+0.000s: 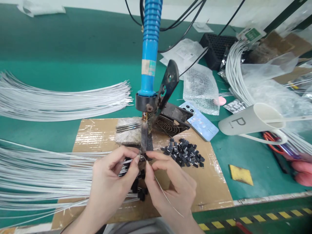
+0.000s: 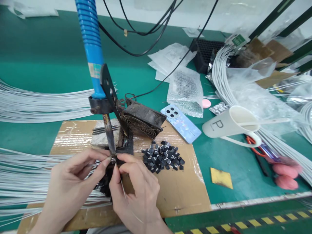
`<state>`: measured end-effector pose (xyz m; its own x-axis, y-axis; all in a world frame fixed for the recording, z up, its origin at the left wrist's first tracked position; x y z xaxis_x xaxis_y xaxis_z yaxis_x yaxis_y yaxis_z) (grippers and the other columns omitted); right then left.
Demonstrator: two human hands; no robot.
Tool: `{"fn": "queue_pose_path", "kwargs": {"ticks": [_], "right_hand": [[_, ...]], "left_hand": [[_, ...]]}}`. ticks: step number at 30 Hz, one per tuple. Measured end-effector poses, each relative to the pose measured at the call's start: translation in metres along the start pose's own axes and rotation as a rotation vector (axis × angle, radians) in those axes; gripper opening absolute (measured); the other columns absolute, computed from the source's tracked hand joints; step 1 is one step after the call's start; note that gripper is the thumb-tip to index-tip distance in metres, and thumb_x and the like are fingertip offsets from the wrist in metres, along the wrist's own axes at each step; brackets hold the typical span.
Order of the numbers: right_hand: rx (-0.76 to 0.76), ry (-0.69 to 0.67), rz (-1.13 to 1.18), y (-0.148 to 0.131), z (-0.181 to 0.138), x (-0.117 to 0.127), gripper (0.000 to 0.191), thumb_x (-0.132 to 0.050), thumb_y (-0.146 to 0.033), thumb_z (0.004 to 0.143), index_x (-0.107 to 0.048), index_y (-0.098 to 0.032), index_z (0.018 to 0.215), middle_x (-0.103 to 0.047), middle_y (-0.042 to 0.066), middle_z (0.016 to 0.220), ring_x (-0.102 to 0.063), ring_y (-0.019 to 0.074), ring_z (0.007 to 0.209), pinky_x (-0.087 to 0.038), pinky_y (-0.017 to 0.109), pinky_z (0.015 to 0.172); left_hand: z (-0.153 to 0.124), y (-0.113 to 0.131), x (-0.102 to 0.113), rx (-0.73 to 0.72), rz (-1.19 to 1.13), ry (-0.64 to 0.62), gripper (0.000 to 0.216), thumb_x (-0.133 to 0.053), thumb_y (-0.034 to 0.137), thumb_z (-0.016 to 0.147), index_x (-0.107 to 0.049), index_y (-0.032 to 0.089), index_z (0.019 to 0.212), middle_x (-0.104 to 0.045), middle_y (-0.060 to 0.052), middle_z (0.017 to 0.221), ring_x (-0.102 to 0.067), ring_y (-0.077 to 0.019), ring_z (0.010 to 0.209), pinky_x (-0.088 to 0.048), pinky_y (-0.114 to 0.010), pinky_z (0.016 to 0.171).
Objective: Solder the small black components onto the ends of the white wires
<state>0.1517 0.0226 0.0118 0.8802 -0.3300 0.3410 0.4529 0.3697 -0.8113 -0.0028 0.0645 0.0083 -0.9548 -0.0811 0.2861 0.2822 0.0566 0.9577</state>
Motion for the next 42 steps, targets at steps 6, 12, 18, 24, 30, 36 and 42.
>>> {"fn": "queue_pose_path", "kwargs": {"ticks": [6, 12, 18, 24, 30, 36, 42], "right_hand": [[-0.003, -0.005, 0.013, -0.0005, -0.0001, -0.0005, 0.019, -0.068, -0.004, 0.093, -0.067, -0.023, 0.095, -0.085, 0.009, 0.102, -0.085, 0.0183, 0.092, -0.069, 0.025, 0.086], [-0.006, -0.004, 0.010, 0.0002, -0.0006, -0.0004, 0.019, -0.067, -0.005, 0.094, -0.067, -0.024, 0.095, -0.085, 0.008, 0.101, -0.085, 0.0194, 0.091, -0.070, 0.028, 0.083], [0.012, 0.007, -0.010, -0.0014, -0.0003, -0.0003, 0.017, -0.067, -0.005, 0.095, -0.067, -0.022, 0.094, -0.085, 0.008, 0.100, -0.085, 0.0176, 0.091, -0.068, 0.025, 0.085], [0.028, 0.013, 0.014, -0.0015, 0.0007, -0.0003, 0.017, -0.069, -0.001, 0.094, -0.068, -0.019, 0.093, -0.084, 0.009, 0.099, -0.084, 0.0145, 0.091, -0.065, 0.020, 0.091], [0.021, 0.013, 0.025, -0.0016, 0.0008, -0.0003, 0.017, -0.069, -0.001, 0.094, -0.069, -0.018, 0.092, -0.084, 0.010, 0.100, -0.084, 0.0148, 0.093, -0.064, 0.020, 0.093], [0.004, 0.011, 0.031, 0.0004, -0.0021, -0.0010, 0.016, -0.068, -0.002, 0.094, -0.068, -0.018, 0.092, -0.083, 0.009, 0.098, -0.084, 0.0158, 0.093, -0.065, 0.021, 0.092], [0.012, 0.005, 0.004, 0.0014, -0.0032, -0.0013, 0.016, -0.069, -0.003, 0.095, -0.067, -0.019, 0.093, -0.083, 0.008, 0.099, -0.084, 0.0140, 0.092, -0.064, 0.020, 0.091]], "left_hand": [[-0.0012, -0.0021, -0.0002, -0.002, -0.012, 0.003, 0.013, -0.070, 0.015, 0.078, -0.075, 0.021, 0.067, -0.082, 0.000, 0.073, -0.075, -0.0109, 0.064, -0.059, -0.011, 0.062], [-0.0007, -0.0030, -0.0001, -0.002, -0.002, -0.001, 0.014, -0.070, 0.015, 0.078, -0.074, 0.021, 0.066, -0.081, 0.000, 0.071, -0.073, -0.0112, 0.062, -0.058, -0.012, 0.060], [-0.0012, -0.0018, -0.0011, -0.021, -0.005, -0.005, 0.014, -0.069, 0.014, 0.078, -0.074, 0.021, 0.068, -0.081, 0.001, 0.071, -0.074, -0.0108, 0.062, -0.058, -0.011, 0.060], [-0.0021, -0.0013, 0.0023, -0.048, 0.008, 0.003, 0.014, -0.070, 0.014, 0.078, -0.075, 0.022, 0.067, -0.081, 0.002, 0.070, -0.074, -0.0102, 0.060, -0.057, -0.010, 0.058], [-0.0018, -0.0016, 0.0002, -0.061, 0.007, 0.004, 0.014, -0.070, 0.014, 0.078, -0.075, 0.022, 0.068, -0.081, 0.003, 0.071, -0.072, -0.0091, 0.058, -0.056, -0.009, 0.057], [-0.0001, -0.0043, -0.0019, -0.042, -0.005, -0.002, 0.014, -0.070, 0.014, 0.077, -0.076, 0.022, 0.068, -0.081, 0.002, 0.070, -0.074, -0.0103, 0.061, -0.058, -0.010, 0.060], [-0.0005, -0.0049, -0.0018, -0.040, -0.001, -0.005, 0.014, -0.070, 0.014, 0.077, -0.076, 0.022, 0.067, -0.081, 0.003, 0.070, -0.073, -0.0092, 0.060, -0.057, -0.008, 0.059]]}}
Point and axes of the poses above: each hand's wrist, its own z-axis towards the middle knuckle, its own x-axis out of the back of the hand, y = z × x, the point moved 7 cm from there along z, towards the middle knuckle
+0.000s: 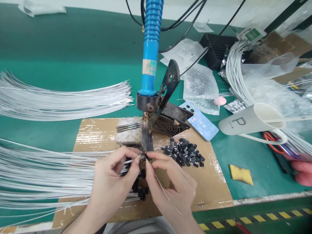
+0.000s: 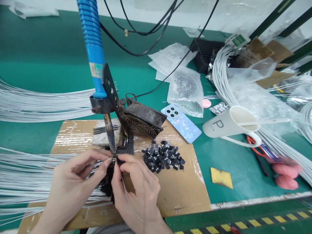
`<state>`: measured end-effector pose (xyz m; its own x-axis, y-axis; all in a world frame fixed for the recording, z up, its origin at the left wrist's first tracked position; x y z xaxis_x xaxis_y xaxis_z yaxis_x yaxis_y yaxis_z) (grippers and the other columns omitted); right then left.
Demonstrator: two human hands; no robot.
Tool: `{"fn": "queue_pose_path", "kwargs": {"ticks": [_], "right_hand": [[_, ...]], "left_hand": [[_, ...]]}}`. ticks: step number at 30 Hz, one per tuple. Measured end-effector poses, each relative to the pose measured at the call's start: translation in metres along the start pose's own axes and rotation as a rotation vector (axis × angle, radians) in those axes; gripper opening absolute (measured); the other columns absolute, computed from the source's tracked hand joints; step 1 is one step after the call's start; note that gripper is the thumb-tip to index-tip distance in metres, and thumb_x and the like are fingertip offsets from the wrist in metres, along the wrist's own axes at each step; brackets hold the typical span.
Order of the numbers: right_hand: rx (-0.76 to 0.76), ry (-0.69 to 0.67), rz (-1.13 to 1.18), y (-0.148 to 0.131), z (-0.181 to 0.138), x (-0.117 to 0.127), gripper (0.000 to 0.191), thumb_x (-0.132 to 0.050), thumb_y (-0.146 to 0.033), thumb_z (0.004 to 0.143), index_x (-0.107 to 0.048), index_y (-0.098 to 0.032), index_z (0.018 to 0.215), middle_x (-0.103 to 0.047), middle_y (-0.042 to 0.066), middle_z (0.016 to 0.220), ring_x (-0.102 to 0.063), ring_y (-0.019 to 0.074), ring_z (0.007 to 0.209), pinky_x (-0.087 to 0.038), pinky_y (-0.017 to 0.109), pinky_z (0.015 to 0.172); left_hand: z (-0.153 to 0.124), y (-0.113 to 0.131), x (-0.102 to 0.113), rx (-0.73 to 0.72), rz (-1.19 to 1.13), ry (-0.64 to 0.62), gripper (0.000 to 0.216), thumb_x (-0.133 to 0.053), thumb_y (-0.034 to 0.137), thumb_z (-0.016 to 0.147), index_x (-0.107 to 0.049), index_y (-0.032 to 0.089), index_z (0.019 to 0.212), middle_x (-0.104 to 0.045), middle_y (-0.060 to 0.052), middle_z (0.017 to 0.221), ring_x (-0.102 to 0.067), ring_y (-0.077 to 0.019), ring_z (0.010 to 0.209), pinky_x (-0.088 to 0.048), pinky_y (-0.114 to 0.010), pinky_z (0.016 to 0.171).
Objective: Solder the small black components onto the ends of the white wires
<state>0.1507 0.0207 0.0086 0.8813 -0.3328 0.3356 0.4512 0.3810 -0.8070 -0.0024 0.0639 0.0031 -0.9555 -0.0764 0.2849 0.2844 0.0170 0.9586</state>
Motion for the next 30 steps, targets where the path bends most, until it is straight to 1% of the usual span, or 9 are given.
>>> {"fn": "queue_pose_path", "kwargs": {"ticks": [5, 12, 19, 23, 26, 28, 30], "right_hand": [[0.001, 0.007, 0.006, -0.002, 0.002, 0.001, 0.017, -0.069, -0.002, 0.096, -0.067, -0.019, 0.094, -0.084, 0.007, 0.099, -0.084, 0.0132, 0.092, -0.064, 0.019, 0.092], [0.010, 0.011, 0.007, -0.003, 0.004, 0.000, 0.017, -0.069, -0.001, 0.096, -0.069, -0.018, 0.093, -0.084, 0.008, 0.098, -0.084, 0.0128, 0.091, -0.064, 0.018, 0.091], [-0.002, 0.000, 0.046, -0.003, 0.003, 0.001, 0.019, -0.069, 0.000, 0.094, -0.070, -0.018, 0.093, -0.084, 0.008, 0.101, -0.083, 0.0130, 0.093, -0.064, 0.019, 0.095], [-0.014, -0.001, 0.045, -0.001, 0.000, 0.000, 0.018, -0.069, -0.001, 0.094, -0.069, -0.019, 0.093, -0.084, 0.007, 0.100, -0.084, 0.0148, 0.095, -0.064, 0.020, 0.092], [-0.075, -0.029, 0.068, 0.004, -0.004, -0.001, 0.017, -0.069, -0.004, 0.095, -0.067, -0.021, 0.091, -0.084, 0.006, 0.104, -0.084, 0.0163, 0.095, -0.065, 0.022, 0.087], [-0.169, -0.037, 0.099, 0.012, -0.007, 0.002, 0.015, -0.070, -0.008, 0.096, -0.067, -0.022, 0.092, -0.084, 0.005, 0.105, -0.084, 0.0175, 0.094, -0.066, 0.025, 0.084], [-0.311, 0.034, 0.099, 0.026, -0.011, 0.014, 0.010, -0.071, -0.014, 0.098, -0.069, -0.023, 0.095, -0.083, 0.002, 0.094, -0.081, 0.0156, 0.084, -0.064, 0.023, 0.076]], "left_hand": [[-0.002, 0.001, 0.002, -0.010, 0.004, -0.005, 0.015, -0.070, 0.014, 0.078, -0.076, 0.023, 0.068, -0.081, 0.004, 0.071, -0.073, -0.0082, 0.060, -0.056, -0.007, 0.059], [-0.001, 0.003, 0.002, -0.005, -0.029, -0.004, 0.015, -0.069, 0.013, 0.078, -0.075, 0.023, 0.068, -0.082, 0.003, 0.072, -0.076, -0.0091, 0.064, -0.058, -0.008, 0.063], [-0.002, 0.002, 0.002, 0.011, 0.007, 0.000, 0.014, -0.069, 0.014, 0.079, -0.075, 0.023, 0.069, -0.082, 0.002, 0.073, -0.074, -0.0101, 0.062, -0.057, -0.010, 0.059], [-0.001, 0.001, 0.002, 0.037, 0.027, -0.009, 0.014, -0.068, 0.016, 0.078, -0.075, 0.022, 0.067, -0.080, 0.002, 0.069, -0.072, -0.0109, 0.060, -0.056, -0.012, 0.057], [-0.001, 0.000, 0.002, 0.044, 0.037, -0.017, 0.014, -0.068, 0.018, 0.078, -0.074, 0.022, 0.066, -0.080, 0.001, 0.068, -0.072, -0.0123, 0.059, -0.056, -0.014, 0.056], [-0.001, -0.001, 0.001, 0.041, 0.054, -0.024, 0.014, -0.067, 0.019, 0.078, -0.074, 0.022, 0.067, -0.080, 0.001, 0.068, -0.072, -0.0129, 0.058, -0.055, -0.016, 0.055], [-0.002, -0.003, 0.001, 0.031, 0.088, -0.029, 0.014, -0.067, 0.020, 0.080, -0.074, 0.022, 0.068, -0.081, 0.000, 0.070, -0.072, -0.0137, 0.058, -0.054, -0.017, 0.053]]}}
Point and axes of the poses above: each hand's wrist, its own z-axis towards the middle knuckle, its own x-axis out of the back of the hand, y = z × x, the point moved 7 cm from there along z, towards the middle knuckle
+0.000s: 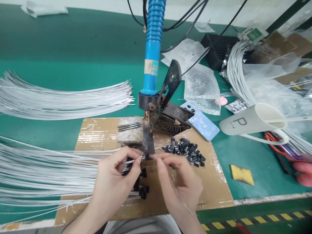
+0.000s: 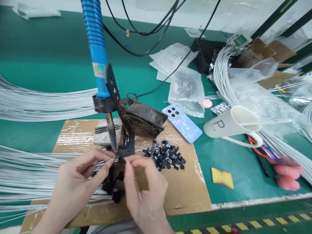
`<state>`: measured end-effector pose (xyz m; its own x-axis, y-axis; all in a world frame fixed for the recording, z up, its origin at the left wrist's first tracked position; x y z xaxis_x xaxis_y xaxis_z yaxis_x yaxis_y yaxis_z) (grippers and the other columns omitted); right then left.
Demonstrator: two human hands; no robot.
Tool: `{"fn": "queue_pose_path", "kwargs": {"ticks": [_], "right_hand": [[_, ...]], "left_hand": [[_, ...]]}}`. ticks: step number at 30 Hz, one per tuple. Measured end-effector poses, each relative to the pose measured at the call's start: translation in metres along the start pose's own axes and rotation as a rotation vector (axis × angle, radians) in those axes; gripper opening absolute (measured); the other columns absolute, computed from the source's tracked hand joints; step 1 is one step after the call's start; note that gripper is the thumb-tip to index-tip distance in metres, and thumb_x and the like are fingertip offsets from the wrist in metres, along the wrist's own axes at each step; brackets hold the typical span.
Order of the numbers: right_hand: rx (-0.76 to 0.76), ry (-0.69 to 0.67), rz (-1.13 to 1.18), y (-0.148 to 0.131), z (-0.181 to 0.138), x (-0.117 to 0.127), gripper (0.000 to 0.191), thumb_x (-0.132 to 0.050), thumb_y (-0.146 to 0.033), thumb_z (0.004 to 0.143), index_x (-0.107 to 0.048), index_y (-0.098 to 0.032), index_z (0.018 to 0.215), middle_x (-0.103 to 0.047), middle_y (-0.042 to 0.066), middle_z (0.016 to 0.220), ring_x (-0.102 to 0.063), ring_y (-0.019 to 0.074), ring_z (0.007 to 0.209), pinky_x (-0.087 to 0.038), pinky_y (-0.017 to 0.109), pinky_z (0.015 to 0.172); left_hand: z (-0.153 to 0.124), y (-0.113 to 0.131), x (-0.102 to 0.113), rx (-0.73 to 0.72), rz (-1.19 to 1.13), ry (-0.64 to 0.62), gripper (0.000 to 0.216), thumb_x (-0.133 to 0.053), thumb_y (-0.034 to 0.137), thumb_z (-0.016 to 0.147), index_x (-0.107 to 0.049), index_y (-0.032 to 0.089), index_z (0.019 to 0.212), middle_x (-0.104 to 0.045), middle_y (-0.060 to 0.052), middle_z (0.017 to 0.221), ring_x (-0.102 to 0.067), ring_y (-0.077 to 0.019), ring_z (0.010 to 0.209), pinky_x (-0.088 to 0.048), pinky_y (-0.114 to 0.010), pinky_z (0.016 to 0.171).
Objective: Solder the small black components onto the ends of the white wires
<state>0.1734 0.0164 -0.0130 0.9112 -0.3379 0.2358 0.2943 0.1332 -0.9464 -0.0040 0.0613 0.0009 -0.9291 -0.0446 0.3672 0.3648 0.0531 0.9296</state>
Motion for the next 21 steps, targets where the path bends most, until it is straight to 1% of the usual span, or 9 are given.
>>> {"fn": "queue_pose_path", "kwargs": {"ticks": [2, 3, 5, 7, 9, 11, 13, 17, 21], "right_hand": [[-0.135, 0.124, 0.010, 0.016, 0.001, 0.021, 0.008, -0.072, -0.023, 0.102, -0.073, -0.023, 0.094, -0.075, -0.003, 0.075, -0.072, 0.0117, 0.066, -0.059, 0.020, 0.064], [-0.179, 0.150, 0.050, 0.023, 0.001, 0.030, 0.015, -0.070, -0.028, 0.104, -0.075, -0.022, 0.091, -0.073, -0.003, 0.071, -0.069, 0.0114, 0.063, -0.057, 0.020, 0.061], [-0.224, 0.134, 0.180, 0.038, 0.001, 0.043, 0.031, -0.062, -0.041, 0.108, -0.083, -0.021, 0.095, -0.079, 0.003, 0.084, -0.072, 0.0147, 0.071, -0.060, 0.024, 0.064], [-0.245, 0.117, 0.276, 0.053, -0.001, 0.054, 0.046, -0.053, -0.051, 0.110, -0.086, -0.020, 0.108, -0.085, 0.010, 0.105, -0.078, 0.0214, 0.087, -0.066, 0.032, 0.072], [-0.240, 0.042, 0.248, 0.068, -0.007, 0.056, 0.054, -0.048, -0.056, 0.111, -0.087, -0.019, 0.112, -0.086, 0.013, 0.107, -0.080, 0.0245, 0.088, -0.067, 0.036, 0.070], [-0.246, 0.022, 0.165, 0.083, -0.015, 0.058, 0.061, -0.044, -0.060, 0.112, -0.087, -0.017, 0.114, -0.086, 0.015, 0.107, -0.081, 0.0267, 0.089, -0.067, 0.038, 0.069], [-0.230, 0.036, 0.100, 0.093, -0.021, 0.060, 0.065, -0.041, -0.063, 0.111, -0.086, -0.017, 0.114, -0.086, 0.014, 0.104, -0.081, 0.0269, 0.088, -0.067, 0.039, 0.069], [-0.182, 0.051, 0.107, 0.095, -0.022, 0.058, 0.068, -0.039, -0.064, 0.110, -0.087, -0.016, 0.107, -0.086, 0.014, 0.095, -0.080, 0.0264, 0.081, -0.065, 0.039, 0.067], [-0.208, 0.116, 0.143, 0.085, -0.018, 0.058, 0.069, -0.043, -0.067, 0.109, -0.087, -0.016, 0.096, -0.083, 0.012, 0.084, -0.077, 0.0243, 0.070, -0.063, 0.037, 0.060]], "left_hand": [[-0.002, -0.001, 0.002, -0.020, 0.050, 0.003, 0.015, -0.067, 0.021, 0.081, -0.073, 0.022, 0.068, -0.082, 0.000, 0.072, -0.071, -0.0143, 0.057, -0.051, -0.019, 0.049], [-0.004, -0.002, 0.005, -0.038, 0.082, 0.005, 0.015, -0.066, 0.020, 0.083, -0.072, 0.022, 0.069, -0.082, 0.000, 0.073, -0.069, -0.0138, 0.054, -0.049, -0.020, 0.046], [-0.007, -0.001, 0.011, -0.108, 0.184, 0.010, 0.015, -0.066, 0.018, 0.087, -0.071, 0.023, 0.074, -0.084, 0.000, 0.079, -0.062, -0.0117, 0.047, -0.043, -0.022, 0.042], [-0.013, 0.005, 0.018, -0.270, 0.338, 0.036, 0.015, -0.065, 0.013, 0.091, -0.069, 0.023, 0.080, -0.086, 0.000, 0.086, -0.062, -0.0114, 0.047, -0.043, -0.025, 0.045], [-0.022, 0.011, 0.023, -0.481, 0.514, 0.079, 0.016, -0.066, 0.007, 0.093, -0.068, 0.023, 0.088, -0.087, -0.002, 0.092, -0.072, -0.0147, 0.060, -0.048, -0.027, 0.055], [-0.031, 0.010, 0.026, -0.622, 0.646, 0.126, 0.019, -0.067, 0.003, 0.093, -0.066, 0.022, 0.093, -0.087, -0.005, 0.094, -0.080, -0.0196, 0.075, -0.052, -0.030, 0.066], [-0.036, 0.001, 0.031, -0.638, 0.698, 0.172, 0.017, -0.067, 0.004, 0.095, -0.067, 0.021, 0.096, -0.087, -0.008, 0.095, -0.081, -0.0229, 0.081, -0.055, -0.034, 0.075], [-0.036, -0.018, 0.045, -0.541, 0.648, 0.174, 0.011, -0.067, 0.015, 0.098, -0.072, 0.023, 0.093, -0.083, -0.010, 0.105, -0.080, -0.0276, 0.094, -0.059, -0.041, 0.087], [-0.004, -0.022, 0.068, -0.480, 0.681, 0.166, 0.011, -0.064, 0.024, 0.101, -0.074, 0.024, 0.096, -0.081, -0.009, 0.104, -0.076, -0.0273, 0.098, -0.058, -0.043, 0.094]]}}
Point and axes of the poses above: each hand's wrist, its own z-axis towards the middle knuckle, its own x-axis out of the back of the hand, y = z × x, the point moved 7 cm from there along z, towards the middle knuckle
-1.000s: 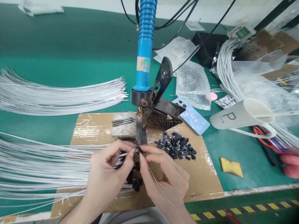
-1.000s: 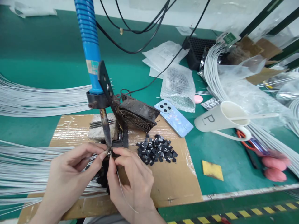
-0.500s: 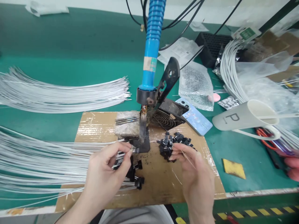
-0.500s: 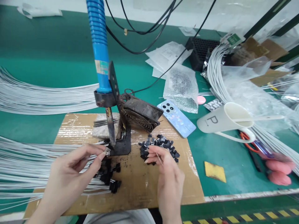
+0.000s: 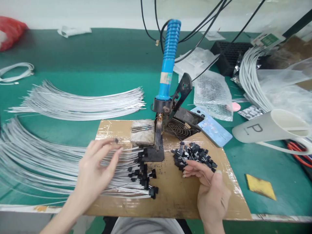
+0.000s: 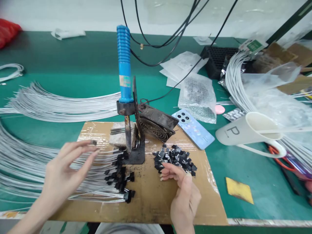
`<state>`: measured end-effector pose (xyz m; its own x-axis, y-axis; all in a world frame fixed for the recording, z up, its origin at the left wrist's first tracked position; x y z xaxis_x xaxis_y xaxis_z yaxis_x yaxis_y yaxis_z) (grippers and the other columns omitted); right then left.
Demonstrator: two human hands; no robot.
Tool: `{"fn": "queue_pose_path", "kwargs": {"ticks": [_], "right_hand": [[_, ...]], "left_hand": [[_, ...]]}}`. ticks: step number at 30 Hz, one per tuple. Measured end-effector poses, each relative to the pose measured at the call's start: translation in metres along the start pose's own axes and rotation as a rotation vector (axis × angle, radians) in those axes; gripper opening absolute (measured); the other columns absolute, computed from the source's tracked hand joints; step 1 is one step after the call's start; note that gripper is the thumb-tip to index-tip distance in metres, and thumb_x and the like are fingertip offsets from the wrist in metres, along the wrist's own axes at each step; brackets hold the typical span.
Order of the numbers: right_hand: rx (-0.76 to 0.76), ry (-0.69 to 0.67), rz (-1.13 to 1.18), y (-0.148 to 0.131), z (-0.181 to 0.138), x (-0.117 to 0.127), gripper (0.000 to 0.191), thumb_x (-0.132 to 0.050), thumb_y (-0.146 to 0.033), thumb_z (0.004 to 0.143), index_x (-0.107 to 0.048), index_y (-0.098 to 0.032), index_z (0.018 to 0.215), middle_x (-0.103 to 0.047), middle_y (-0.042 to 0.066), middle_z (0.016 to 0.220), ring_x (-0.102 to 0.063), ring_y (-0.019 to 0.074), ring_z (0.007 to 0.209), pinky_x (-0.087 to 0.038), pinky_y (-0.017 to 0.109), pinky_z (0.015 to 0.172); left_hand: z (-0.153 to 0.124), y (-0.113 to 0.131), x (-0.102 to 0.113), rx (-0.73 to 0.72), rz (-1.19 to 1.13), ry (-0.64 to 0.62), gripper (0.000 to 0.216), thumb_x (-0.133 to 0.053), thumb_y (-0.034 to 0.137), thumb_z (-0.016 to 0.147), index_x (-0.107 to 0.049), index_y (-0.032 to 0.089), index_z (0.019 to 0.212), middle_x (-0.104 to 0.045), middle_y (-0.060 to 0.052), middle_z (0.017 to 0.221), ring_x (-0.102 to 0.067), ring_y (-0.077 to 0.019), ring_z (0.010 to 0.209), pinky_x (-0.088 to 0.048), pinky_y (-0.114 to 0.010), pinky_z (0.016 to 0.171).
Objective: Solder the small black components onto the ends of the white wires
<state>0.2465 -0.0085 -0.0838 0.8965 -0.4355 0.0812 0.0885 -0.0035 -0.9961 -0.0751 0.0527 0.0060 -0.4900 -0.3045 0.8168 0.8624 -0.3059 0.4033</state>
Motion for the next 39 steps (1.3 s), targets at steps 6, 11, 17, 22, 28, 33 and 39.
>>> {"fn": "queue_pose_path", "kwargs": {"ticks": [6, 11, 17, 22, 28, 33, 39], "right_hand": [[-0.023, -0.015, 0.022, 0.002, 0.002, -0.004, 0.065, -0.053, -0.067, 0.106, -0.088, -0.014, 0.093, -0.084, 0.014, 0.082, -0.077, 0.0243, 0.067, -0.063, 0.035, 0.056], [-0.071, -0.012, 0.037, 0.018, 0.006, 0.002, 0.059, -0.059, -0.064, 0.105, -0.089, -0.014, 0.096, -0.085, 0.015, 0.085, -0.079, 0.0245, 0.068, -0.064, 0.034, 0.056], [-0.108, 0.006, 0.015, 0.012, 0.003, -0.001, 0.058, -0.063, -0.066, 0.102, -0.088, -0.015, 0.091, -0.085, 0.014, 0.084, -0.078, 0.0235, 0.066, -0.063, 0.033, 0.055], [-0.105, 0.010, -0.025, 0.013, 0.004, 0.001, 0.060, -0.061, -0.066, 0.103, -0.088, -0.013, 0.090, -0.085, 0.016, 0.083, -0.078, 0.0248, 0.064, -0.063, 0.034, 0.053], [0.014, 0.050, -0.085, 0.001, 0.002, 0.003, 0.057, -0.063, -0.062, 0.103, -0.087, -0.014, 0.085, -0.083, 0.014, 0.079, -0.076, 0.0238, 0.060, -0.061, 0.033, 0.051], [0.084, -0.026, -0.159, -0.037, -0.022, -0.022, 0.026, -0.071, -0.037, 0.103, -0.086, -0.021, 0.090, -0.077, 0.005, 0.076, -0.071, 0.0172, 0.061, -0.058, 0.026, 0.054], [0.117, -0.390, -0.011, -0.062, -0.037, -0.080, 0.012, -0.078, -0.026, 0.095, -0.083, -0.022, 0.105, -0.078, 0.004, 0.088, -0.072, 0.0166, 0.069, -0.061, 0.026, 0.060]], "left_hand": [[0.109, -0.071, -0.026, 0.017, 0.064, -0.119, 0.018, -0.057, 0.028, 0.098, -0.074, 0.022, 0.102, -0.076, -0.013, 0.109, -0.069, -0.0322, 0.104, -0.052, -0.048, 0.100], [0.163, -0.098, -0.060, -0.018, 0.059, -0.214, 0.007, -0.065, 0.022, 0.088, -0.071, 0.023, 0.084, -0.077, -0.013, 0.105, -0.063, -0.0345, 0.107, -0.046, -0.051, 0.103], [0.152, -0.105, -0.055, 0.037, 0.003, -0.164, 0.012, -0.064, 0.026, 0.091, -0.065, 0.023, 0.079, -0.079, -0.011, 0.101, -0.066, -0.0314, 0.104, -0.047, -0.047, 0.104], [0.139, -0.104, -0.028, 0.118, -0.079, -0.048, 0.011, -0.060, 0.029, 0.094, -0.066, 0.023, 0.086, -0.079, -0.007, 0.094, -0.072, -0.0239, 0.091, -0.053, -0.035, 0.090], [0.108, -0.080, 0.014, 0.177, -0.169, -0.020, 0.021, -0.064, 0.036, 0.092, -0.069, 0.021, 0.078, -0.075, -0.001, 0.073, -0.059, -0.0144, 0.064, -0.044, -0.026, 0.063], [0.063, -0.043, 0.040, 0.154, -0.256, -0.252, 0.023, -0.072, 0.035, 0.086, -0.076, 0.021, 0.068, -0.070, 0.003, 0.059, -0.052, -0.0106, 0.053, -0.039, -0.022, 0.053], [0.027, -0.006, 0.031, 0.078, -0.437, -0.539, 0.022, -0.071, 0.030, 0.088, -0.079, 0.025, 0.068, -0.068, 0.001, 0.053, -0.045, -0.0112, 0.042, -0.033, -0.024, 0.041]]}}
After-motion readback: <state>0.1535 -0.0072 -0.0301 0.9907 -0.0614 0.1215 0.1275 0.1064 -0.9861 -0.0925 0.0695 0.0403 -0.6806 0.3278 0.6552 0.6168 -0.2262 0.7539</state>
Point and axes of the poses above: each hand's wrist, its own z-axis towards the middle knuckle, its own x-axis out of the back of the hand, y = z × x, the point moved 7 cm from there along z, towards the middle knuckle
